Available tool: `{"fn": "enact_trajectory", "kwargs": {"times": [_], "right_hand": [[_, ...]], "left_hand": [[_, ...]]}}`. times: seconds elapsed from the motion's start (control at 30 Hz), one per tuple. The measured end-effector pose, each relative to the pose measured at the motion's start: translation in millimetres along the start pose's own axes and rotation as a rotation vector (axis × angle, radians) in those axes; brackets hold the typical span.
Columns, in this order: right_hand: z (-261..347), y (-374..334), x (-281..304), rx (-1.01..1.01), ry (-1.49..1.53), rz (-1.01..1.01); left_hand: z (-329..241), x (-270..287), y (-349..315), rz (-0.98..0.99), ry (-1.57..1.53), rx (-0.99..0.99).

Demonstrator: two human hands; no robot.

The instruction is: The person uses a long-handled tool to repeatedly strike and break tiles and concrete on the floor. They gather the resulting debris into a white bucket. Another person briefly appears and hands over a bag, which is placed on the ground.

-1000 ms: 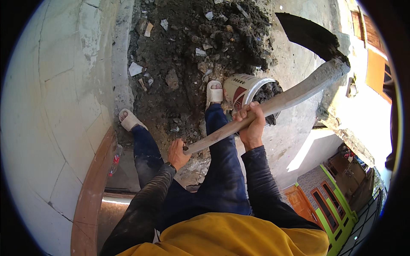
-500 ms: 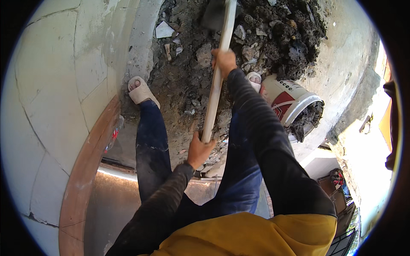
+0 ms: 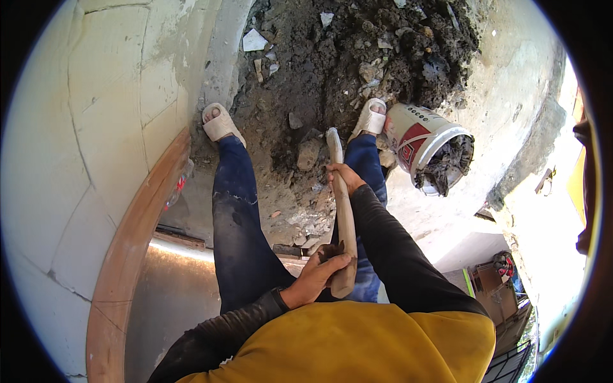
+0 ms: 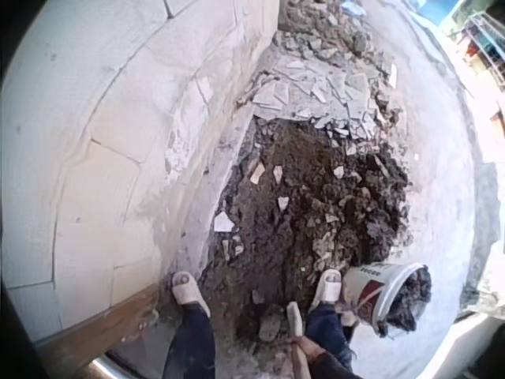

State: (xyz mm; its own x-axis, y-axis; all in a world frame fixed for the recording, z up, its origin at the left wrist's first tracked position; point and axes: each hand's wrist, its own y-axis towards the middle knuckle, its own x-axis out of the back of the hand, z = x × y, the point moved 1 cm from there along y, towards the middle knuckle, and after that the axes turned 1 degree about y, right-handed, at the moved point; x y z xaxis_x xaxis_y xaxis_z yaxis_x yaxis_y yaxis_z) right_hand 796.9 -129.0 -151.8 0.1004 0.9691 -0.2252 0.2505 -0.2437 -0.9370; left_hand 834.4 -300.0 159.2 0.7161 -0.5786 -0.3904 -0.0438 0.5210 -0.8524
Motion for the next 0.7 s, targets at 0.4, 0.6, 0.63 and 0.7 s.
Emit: {"fn": "enact_trajectory", "kwargs": {"times": [0.4,0.6,0.63,0.7], "right_hand": [[119.6,-272.8,40.9,0.511,0.429,0.287],[121.6,-360.9,20.7,0.964,0.417,-0.104],[111.4,-360.7,10.2,1.124,0.387,-0.080],[94.0,-345.8,-8.7,1.047,0.343,-0.210]], "left_hand": [[40.1,-165.0,-86.3,0.322,0.632,-0.062],[28.7,-105.2,-93.7,0.218,1.215,-0.226],[22.6,-79.1,-85.1,0.131,1.346,-0.312],[6.4,-23.6,-55.3,-0.172,1.515,-0.373]]}}
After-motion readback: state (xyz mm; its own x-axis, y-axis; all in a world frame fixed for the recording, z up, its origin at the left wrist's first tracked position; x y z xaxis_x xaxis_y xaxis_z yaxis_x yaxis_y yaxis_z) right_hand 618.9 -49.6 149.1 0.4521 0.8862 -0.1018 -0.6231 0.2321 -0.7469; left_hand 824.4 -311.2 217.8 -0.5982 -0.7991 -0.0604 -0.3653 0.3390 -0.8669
